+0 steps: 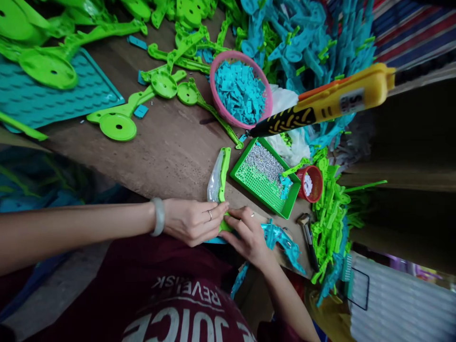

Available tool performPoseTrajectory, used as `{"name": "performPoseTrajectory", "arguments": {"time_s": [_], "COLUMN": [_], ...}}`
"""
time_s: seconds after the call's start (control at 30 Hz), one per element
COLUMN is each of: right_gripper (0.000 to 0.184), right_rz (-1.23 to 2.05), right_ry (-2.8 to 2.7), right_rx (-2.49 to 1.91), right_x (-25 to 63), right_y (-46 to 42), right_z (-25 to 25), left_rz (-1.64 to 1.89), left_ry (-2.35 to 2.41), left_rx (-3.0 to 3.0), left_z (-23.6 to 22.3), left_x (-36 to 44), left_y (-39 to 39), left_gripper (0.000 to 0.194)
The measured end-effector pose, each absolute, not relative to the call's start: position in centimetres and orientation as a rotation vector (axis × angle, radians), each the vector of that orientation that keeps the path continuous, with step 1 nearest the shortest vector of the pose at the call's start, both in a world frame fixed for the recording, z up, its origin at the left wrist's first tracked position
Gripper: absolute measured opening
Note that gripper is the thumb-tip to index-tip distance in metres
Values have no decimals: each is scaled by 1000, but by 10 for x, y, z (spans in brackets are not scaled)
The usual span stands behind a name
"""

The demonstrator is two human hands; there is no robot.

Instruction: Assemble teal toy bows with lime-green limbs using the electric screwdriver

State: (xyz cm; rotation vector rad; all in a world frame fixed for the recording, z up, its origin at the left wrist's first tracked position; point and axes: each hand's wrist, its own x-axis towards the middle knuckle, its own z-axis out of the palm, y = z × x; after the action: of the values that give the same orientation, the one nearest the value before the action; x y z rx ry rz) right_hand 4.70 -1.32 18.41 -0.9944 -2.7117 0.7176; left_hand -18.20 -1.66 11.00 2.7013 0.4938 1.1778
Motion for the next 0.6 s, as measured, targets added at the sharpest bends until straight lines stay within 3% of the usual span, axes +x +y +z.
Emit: {"name": "performPoseTrajectory", "arguments": {"time_s": [0.27,0.6], "right_gripper": [36,24], "right_rz": [580,594], "right_ry": [-2709,-2744], "right_rx": [-999,-967], "right_x": [59,59], "right_y": [-21,-19], "right_z": [176,171], "left_rz": [1142,1165], "left_ry": [641,519], "left_rx": [2733,2653], "left_z": [116,108], "left_x": [-171,-172], "left_y": [-12,-14], "left_gripper": [22,24]}}
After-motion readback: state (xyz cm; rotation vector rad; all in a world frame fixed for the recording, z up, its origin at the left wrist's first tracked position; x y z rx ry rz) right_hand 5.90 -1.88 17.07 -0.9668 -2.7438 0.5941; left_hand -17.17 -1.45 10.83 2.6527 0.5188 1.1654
